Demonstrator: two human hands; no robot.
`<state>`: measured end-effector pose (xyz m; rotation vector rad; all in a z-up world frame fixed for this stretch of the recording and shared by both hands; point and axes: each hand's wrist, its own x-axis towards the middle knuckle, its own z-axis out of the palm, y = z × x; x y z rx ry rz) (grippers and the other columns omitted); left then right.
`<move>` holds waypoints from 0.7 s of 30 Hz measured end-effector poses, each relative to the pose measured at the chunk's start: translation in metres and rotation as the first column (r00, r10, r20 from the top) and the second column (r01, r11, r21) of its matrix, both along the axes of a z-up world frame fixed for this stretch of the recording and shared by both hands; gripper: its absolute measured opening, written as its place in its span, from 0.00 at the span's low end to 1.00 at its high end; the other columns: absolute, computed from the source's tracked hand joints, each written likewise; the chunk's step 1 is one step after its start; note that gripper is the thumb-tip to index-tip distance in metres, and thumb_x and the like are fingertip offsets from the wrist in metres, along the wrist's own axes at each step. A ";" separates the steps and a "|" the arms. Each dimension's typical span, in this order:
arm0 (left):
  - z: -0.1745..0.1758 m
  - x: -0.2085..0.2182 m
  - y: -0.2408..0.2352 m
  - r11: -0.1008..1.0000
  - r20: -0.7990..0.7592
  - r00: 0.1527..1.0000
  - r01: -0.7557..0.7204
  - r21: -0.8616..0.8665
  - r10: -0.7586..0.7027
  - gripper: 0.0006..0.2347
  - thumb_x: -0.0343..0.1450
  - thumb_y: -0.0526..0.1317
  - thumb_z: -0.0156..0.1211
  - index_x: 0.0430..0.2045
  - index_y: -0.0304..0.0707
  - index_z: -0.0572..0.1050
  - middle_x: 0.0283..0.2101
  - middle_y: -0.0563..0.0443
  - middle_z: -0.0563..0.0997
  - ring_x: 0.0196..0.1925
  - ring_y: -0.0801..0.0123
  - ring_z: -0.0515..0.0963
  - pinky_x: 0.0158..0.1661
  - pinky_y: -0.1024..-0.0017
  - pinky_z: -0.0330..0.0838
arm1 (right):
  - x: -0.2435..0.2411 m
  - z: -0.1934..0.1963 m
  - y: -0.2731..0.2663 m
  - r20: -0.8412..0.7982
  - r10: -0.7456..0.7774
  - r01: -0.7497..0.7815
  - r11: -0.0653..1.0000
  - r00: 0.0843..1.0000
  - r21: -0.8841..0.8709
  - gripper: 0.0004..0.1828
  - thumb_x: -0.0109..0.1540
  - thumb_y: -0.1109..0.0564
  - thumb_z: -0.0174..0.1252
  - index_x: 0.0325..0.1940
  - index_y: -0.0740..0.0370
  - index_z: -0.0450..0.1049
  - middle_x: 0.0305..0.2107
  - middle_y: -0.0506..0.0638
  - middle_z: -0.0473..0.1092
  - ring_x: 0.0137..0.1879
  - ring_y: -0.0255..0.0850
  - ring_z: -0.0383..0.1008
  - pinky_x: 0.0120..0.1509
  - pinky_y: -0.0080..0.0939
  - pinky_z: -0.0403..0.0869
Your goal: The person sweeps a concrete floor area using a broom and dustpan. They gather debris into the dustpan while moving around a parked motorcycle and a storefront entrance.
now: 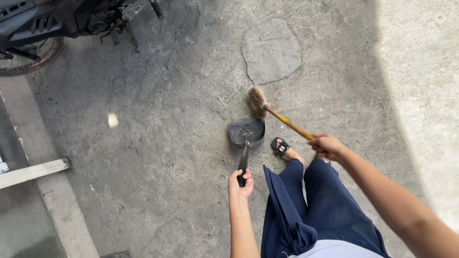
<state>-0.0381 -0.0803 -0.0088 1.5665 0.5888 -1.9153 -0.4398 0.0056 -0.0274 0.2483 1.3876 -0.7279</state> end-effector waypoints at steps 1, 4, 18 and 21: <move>-0.002 0.000 -0.002 1.000 -0.056 0.998 0.001 -0.026 -0.003 0.13 0.68 0.33 0.54 0.42 0.24 0.65 0.35 0.40 0.75 0.22 0.68 0.71 0.18 0.72 0.57 | -0.013 0.028 -0.005 -0.025 0.051 -0.051 0.998 0.998 -0.028 0.29 0.60 0.67 0.56 0.68 0.60 0.68 0.21 0.46 0.63 0.19 0.30 0.53 0.20 0.34 0.54; -0.006 -0.014 -0.016 0.999 -0.072 0.997 -0.024 -0.021 0.023 0.13 0.68 0.33 0.54 0.42 0.24 0.65 0.35 0.40 0.75 0.22 0.68 0.71 0.18 0.72 0.56 | -0.081 0.051 -0.006 -0.144 0.101 -0.110 0.993 0.984 -0.053 0.29 0.62 0.65 0.56 0.69 0.62 0.68 0.22 0.45 0.64 0.20 0.29 0.53 0.20 0.32 0.53; 0.015 -0.048 0.002 0.970 -0.013 0.970 -0.241 -0.035 0.241 0.13 0.67 0.34 0.56 0.44 0.27 0.68 0.35 0.41 0.77 0.22 0.70 0.71 0.18 0.74 0.56 | -0.088 -0.085 -0.120 -0.443 0.186 -0.159 0.982 0.877 0.099 0.07 0.59 0.66 0.61 0.41 0.63 0.78 0.19 0.50 0.67 0.19 0.40 0.63 0.18 0.45 0.63; 0.002 -0.072 -0.010 0.967 0.065 0.964 -0.257 0.001 0.256 0.12 0.67 0.33 0.55 0.42 0.28 0.66 0.35 0.39 0.77 0.23 0.70 0.69 0.19 0.73 0.56 | -0.057 -0.039 -0.140 -0.273 0.328 -0.341 0.940 0.904 0.000 0.11 0.62 0.64 0.61 0.47 0.70 0.73 0.19 0.49 0.62 0.17 0.36 0.57 0.16 0.40 0.55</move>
